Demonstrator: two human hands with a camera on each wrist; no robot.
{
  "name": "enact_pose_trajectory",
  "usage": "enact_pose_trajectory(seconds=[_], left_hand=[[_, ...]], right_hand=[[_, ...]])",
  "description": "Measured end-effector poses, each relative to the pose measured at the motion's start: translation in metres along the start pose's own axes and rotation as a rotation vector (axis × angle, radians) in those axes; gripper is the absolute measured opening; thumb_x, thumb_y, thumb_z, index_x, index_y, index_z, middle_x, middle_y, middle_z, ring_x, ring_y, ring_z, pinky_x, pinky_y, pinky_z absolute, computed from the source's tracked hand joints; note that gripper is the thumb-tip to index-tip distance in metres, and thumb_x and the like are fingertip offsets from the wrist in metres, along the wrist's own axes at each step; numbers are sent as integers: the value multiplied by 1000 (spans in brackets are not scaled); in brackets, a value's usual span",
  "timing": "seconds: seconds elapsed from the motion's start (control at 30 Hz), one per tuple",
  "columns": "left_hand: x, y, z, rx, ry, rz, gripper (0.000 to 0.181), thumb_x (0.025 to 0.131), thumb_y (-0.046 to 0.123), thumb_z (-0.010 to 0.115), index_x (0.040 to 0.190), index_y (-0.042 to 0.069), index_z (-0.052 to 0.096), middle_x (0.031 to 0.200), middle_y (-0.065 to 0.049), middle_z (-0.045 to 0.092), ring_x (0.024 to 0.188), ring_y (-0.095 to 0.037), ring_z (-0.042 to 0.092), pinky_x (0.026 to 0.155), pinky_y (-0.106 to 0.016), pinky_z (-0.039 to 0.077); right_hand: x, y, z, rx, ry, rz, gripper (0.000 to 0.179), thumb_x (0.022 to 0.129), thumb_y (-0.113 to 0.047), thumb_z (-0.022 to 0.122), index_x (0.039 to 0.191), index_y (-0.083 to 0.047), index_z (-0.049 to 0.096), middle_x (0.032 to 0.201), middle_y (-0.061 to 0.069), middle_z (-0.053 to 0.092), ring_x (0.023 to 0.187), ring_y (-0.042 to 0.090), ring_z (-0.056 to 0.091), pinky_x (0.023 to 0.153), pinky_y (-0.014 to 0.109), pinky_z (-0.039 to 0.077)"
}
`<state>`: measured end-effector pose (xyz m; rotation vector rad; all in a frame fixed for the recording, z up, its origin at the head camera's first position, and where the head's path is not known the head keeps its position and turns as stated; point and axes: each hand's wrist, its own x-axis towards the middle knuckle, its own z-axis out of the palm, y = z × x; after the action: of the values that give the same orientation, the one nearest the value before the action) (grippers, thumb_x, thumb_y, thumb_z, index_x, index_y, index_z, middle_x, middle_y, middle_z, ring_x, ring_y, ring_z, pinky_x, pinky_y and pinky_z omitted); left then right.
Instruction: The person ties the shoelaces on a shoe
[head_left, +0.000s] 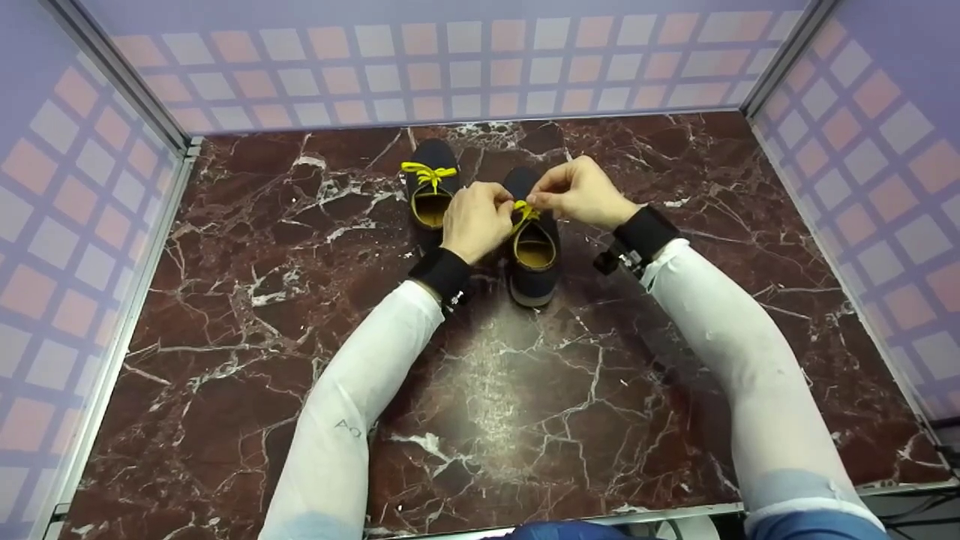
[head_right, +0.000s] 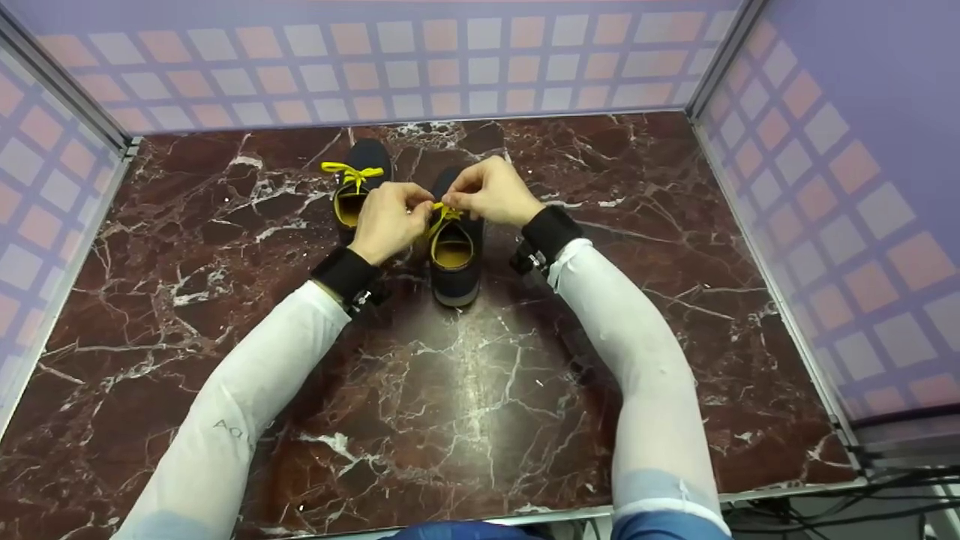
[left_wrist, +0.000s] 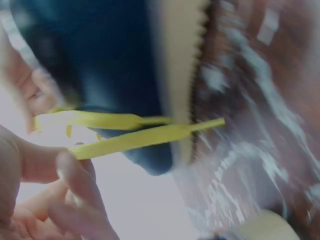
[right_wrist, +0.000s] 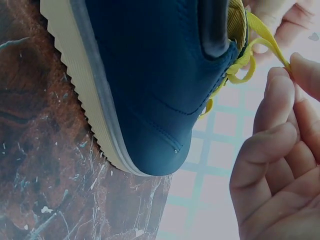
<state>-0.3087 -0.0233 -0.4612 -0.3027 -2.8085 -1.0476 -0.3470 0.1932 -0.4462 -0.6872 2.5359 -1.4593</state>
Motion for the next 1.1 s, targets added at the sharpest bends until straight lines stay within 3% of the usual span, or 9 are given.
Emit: enact_pose_trajectory(seconds=[0.13, 0.3, 0.37, 0.47, 0.6, 0.7, 0.87, 1.0, 1.1], left_hand=[[0, 6, -9, -98, -9, -30, 20, 103, 22, 73, 111, 15, 90, 112, -3, 88, 105, -27, 82, 95, -45, 62], [29, -29, 18, -194, -9, 8, 17, 100, 28, 75, 106, 23, 91, 101, 7, 88, 92, -14, 79, 88, -35, 60], [34, -35, 22, -248, -26, -2, 17, 98, 27, 76, 105, 24, 90, 99, 9, 88, 83, -10, 76, 81, -28, 59], [17, -14, 1, -376, -76, -63, 17, 98, 18, 76, 109, 14, 89, 101, -1, 88, 72, -11, 74, 70, -24, 61], [-1, 10, -19, -623, -136, -172, 18, 96, 9, 79, 112, 2, 85, 95, -8, 84, 65, -11, 72, 58, -26, 63], [-6, 15, -20, -748, -148, -233, 15, 95, 7, 82, 109, 0, 83, 85, -2, 78, 66, -12, 72, 58, -26, 61], [-9, 16, -16, -798, -151, -281, 8, 94, 9, 86, 101, 5, 83, 76, 4, 75, 66, -10, 70, 55, -22, 54], [-11, 18, -10, -922, -185, -323, 6, 95, 5, 84, 98, 7, 80, 81, -1, 78, 67, -10, 73, 58, -23, 60], [-13, 20, -5, -1024, -189, -334, 9, 95, -1, 81, 97, 6, 77, 86, -6, 79, 69, -12, 76, 61, -23, 64]], right_hand=[[-1, 1, 0, -2, -4, 0, 13, 100, -9, 82, 99, 3, 86, 79, 5, 83, 52, 11, 63, 51, 18, 52], [0, 2, 1, 0, 1, 4, 13, 100, -8, 82, 100, 3, 86, 78, -7, 82, 52, 7, 62, 51, 18, 53], [0, 2, 1, 0, 1, 6, 13, 100, -9, 82, 100, 3, 86, 76, -11, 81, 52, 5, 62, 51, 17, 53], [0, 1, 1, -4, 2, 6, 14, 101, -11, 82, 101, 3, 86, 75, -17, 79, 53, 2, 62, 52, 17, 53], [1, 1, 0, -4, 2, 8, 15, 102, -11, 81, 102, 2, 87, 75, -19, 78, 55, 4, 64, 53, 16, 53], [0, 1, 0, 2, 2, 17, 15, 103, -12, 80, 102, 2, 87, 75, -15, 79, 54, 3, 63, 52, 16, 52], [0, -1, -1, 24, 5, 40, 15, 104, -11, 78, 102, 3, 86, 74, -2, 79, 50, 0, 59, 50, 16, 49], [0, -1, -2, 39, 6, 59, 15, 104, -11, 77, 103, 2, 86, 74, 2, 79, 50, 0, 57, 49, 17, 49], [0, -1, -1, 44, 4, 71, 15, 103, -10, 76, 104, 3, 85, 70, -5, 77, 50, -1, 56, 49, 17, 48]])
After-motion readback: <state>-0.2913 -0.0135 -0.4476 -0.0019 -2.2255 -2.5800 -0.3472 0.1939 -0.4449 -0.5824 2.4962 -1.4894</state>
